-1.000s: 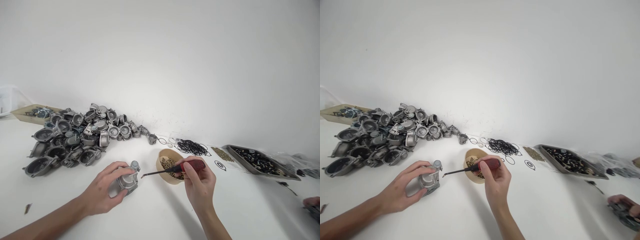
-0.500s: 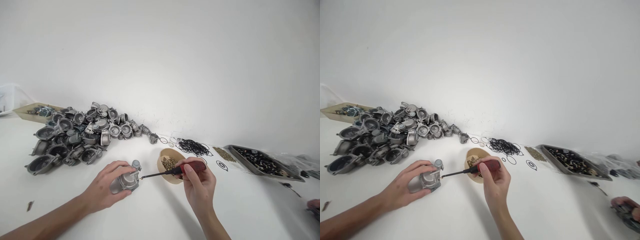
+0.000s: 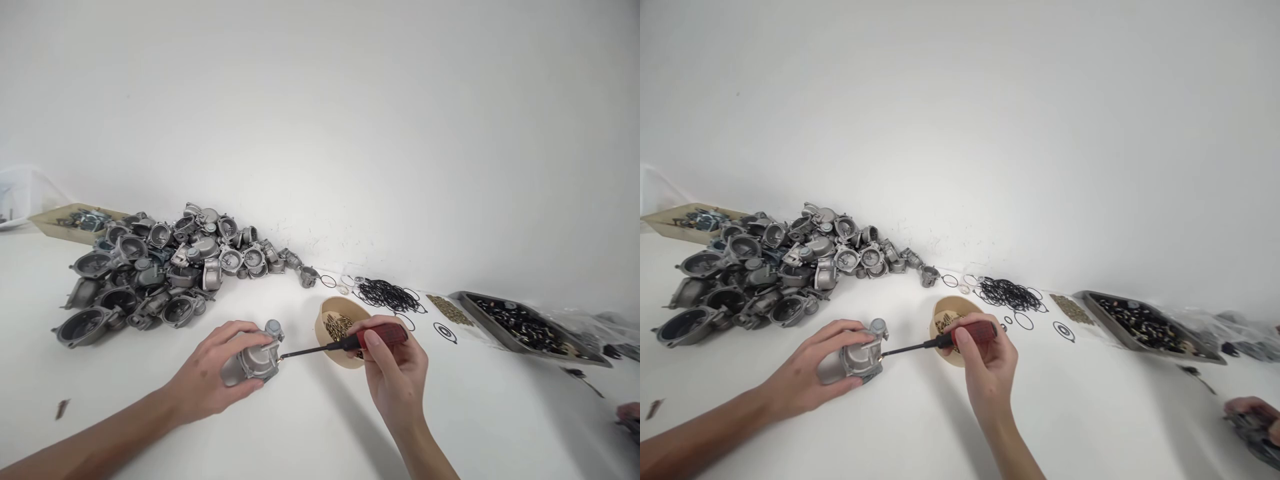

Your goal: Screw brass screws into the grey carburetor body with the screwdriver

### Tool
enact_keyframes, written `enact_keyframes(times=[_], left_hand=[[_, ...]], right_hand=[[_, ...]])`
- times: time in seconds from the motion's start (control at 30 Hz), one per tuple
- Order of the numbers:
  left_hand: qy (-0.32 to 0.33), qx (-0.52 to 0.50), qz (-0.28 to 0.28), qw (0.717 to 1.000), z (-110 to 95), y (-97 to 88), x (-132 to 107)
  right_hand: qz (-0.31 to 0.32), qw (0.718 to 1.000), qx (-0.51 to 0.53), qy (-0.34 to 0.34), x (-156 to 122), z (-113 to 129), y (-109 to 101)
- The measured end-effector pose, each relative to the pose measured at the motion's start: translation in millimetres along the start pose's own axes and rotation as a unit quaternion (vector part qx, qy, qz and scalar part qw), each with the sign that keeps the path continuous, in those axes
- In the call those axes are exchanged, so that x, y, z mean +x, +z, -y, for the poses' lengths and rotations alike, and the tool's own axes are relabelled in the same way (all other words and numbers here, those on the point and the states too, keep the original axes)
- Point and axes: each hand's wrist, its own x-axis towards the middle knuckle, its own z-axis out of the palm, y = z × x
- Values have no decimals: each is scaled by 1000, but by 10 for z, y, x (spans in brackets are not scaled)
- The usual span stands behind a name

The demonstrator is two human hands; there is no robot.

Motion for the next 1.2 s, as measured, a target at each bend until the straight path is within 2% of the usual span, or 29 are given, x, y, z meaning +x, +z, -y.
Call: enact_keyframes(times=[0.2,0.43,1.2], left_hand=[[7,13,6,1000,16,9,-3],[43,44,-20,998,23,27,-11],[43,46,-23,998,20,22,-14]], right_hand=[[0,1000,9,-1,-11,8,15],[-7,999,39,6,-10,15,34],[2,999,30,13,-18,7,17]])
